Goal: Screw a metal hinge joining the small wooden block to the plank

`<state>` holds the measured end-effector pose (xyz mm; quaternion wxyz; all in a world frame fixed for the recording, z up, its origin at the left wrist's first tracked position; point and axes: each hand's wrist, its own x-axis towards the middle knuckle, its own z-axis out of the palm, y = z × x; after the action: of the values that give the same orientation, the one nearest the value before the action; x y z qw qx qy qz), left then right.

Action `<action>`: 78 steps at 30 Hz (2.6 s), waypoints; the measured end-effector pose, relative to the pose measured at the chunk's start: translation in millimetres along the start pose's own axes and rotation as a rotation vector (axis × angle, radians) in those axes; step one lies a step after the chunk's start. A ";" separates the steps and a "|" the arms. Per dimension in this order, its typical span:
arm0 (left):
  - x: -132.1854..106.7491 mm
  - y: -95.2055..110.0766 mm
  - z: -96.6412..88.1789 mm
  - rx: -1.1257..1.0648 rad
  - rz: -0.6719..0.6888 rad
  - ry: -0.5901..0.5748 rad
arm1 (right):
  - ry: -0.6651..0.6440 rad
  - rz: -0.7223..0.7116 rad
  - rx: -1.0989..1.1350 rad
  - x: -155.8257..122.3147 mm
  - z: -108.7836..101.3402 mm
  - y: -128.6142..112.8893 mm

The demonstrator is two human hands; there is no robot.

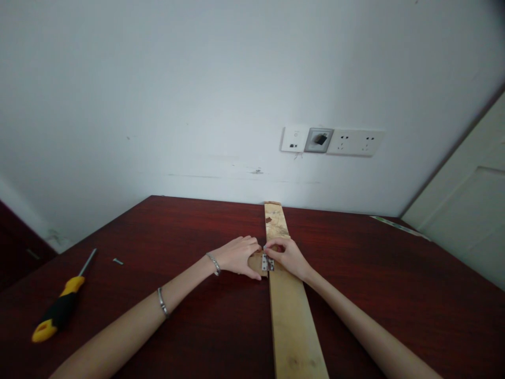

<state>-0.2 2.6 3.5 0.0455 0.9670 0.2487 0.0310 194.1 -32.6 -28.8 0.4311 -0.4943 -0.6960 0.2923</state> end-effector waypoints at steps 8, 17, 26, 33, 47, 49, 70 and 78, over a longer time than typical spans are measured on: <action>-0.4 -2.4 0.5 -0.016 0.020 0.019 | -0.013 -0.014 -0.005 -0.6 0.7 0.3; -1.0 -4.1 -0.8 -0.033 0.028 0.010 | -0.037 -0.066 -0.055 -1.1 -0.2 1.6; -0.9 -3.5 -3.3 -0.042 0.028 0.018 | -0.056 -0.126 -0.105 -1.2 -0.5 1.3; -0.9 -6.7 0.2 -0.068 0.043 0.031 | -0.064 -0.161 -0.119 -0.9 -0.5 1.9; -1.7 -8.1 1.3 -0.094 0.064 0.056 | -0.062 -0.192 -0.117 -0.9 -0.4 4.2; -1.6 -7.7 0.8 -0.092 0.066 0.059 | -0.062 -0.193 -0.117 -0.9 -0.5 4.4; -1.6 -9.2 3.0 -0.122 0.029 0.023 | -0.055 -0.160 -0.152 -1.6 -0.5 3.7; -1.9 -8.8 3.4 -0.122 0.034 0.012 | 0.075 -0.043 0.102 -2.2 -6.1 7.0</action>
<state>-5.8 9.1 -0.9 0.1024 0.9663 0.2300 0.0526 202.9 -32.4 -32.5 0.4878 -0.4672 -0.6740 0.2991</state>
